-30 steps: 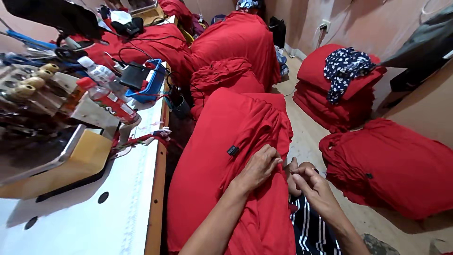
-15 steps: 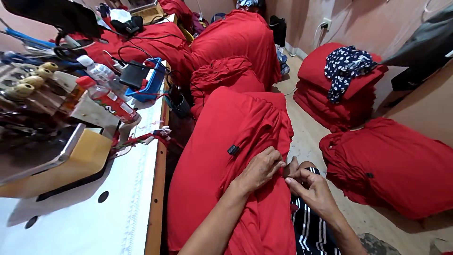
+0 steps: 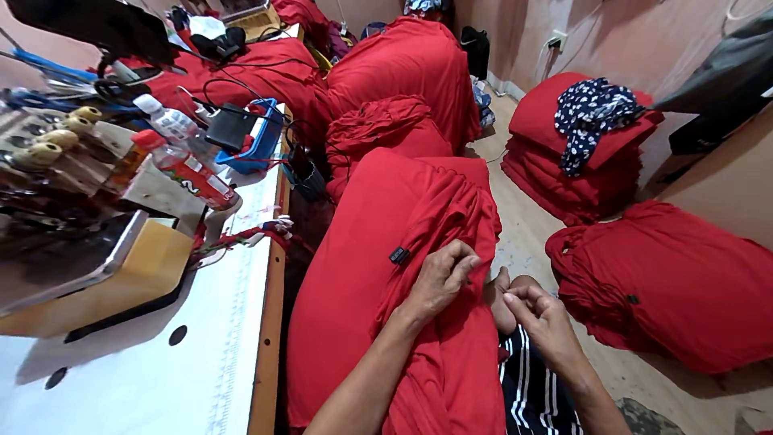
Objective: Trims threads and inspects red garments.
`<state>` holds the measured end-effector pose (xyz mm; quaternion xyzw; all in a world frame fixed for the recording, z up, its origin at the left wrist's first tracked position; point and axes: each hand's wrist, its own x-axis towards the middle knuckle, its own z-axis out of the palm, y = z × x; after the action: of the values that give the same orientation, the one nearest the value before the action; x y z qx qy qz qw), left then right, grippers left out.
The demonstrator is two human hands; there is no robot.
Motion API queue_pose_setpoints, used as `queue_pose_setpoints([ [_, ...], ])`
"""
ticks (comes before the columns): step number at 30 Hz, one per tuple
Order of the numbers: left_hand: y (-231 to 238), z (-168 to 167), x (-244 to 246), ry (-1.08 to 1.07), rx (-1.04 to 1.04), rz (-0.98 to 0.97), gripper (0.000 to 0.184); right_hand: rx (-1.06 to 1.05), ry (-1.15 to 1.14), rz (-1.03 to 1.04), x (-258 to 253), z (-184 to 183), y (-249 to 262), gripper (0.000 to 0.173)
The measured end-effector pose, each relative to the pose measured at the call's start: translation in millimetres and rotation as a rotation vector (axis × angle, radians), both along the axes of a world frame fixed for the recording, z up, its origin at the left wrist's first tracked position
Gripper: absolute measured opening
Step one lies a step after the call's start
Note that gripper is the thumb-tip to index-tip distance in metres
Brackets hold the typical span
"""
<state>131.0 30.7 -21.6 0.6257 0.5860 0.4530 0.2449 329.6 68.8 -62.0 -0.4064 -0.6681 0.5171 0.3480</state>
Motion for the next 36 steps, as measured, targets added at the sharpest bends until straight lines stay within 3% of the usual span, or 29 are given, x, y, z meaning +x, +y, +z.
queue_pose_setpoints([
  [4,2,-2,0,-0.118,0.012,0.048,0.018,-0.340,0.199,-0.081,1,-5,2,0.016],
  [6,2,-1,2,-0.122,0.028,-0.056,0.020,-0.462,0.215,-0.100,2,-7,2,0.018],
  [10,3,0,7,0.083,-0.153,-0.382,0.053,-0.548,0.175,-0.035,6,-17,0,0.019],
  [15,4,5,8,0.326,-0.367,-0.119,0.033,-0.582,0.146,0.080,3,-23,-7,0.015],
  [18,6,12,12,0.456,-0.521,-0.110,0.030,-0.598,0.228,0.102,-5,-20,-11,0.014],
  [21,5,13,10,0.381,-0.448,-0.097,0.029,-0.532,0.280,0.047,-11,-21,-14,0.011],
  [24,-1,9,2,0.327,-0.345,-0.214,0.027,-0.482,0.249,0.014,-11,-22,-12,0.014],
  [30,3,14,8,0.519,-0.524,-0.316,0.016,-0.483,0.199,0.035,-11,-18,-13,0.011],
  [36,-2,3,4,0.332,-0.134,-0.162,0.019,-0.412,0.213,0.078,-12,-18,-12,0.021],
])
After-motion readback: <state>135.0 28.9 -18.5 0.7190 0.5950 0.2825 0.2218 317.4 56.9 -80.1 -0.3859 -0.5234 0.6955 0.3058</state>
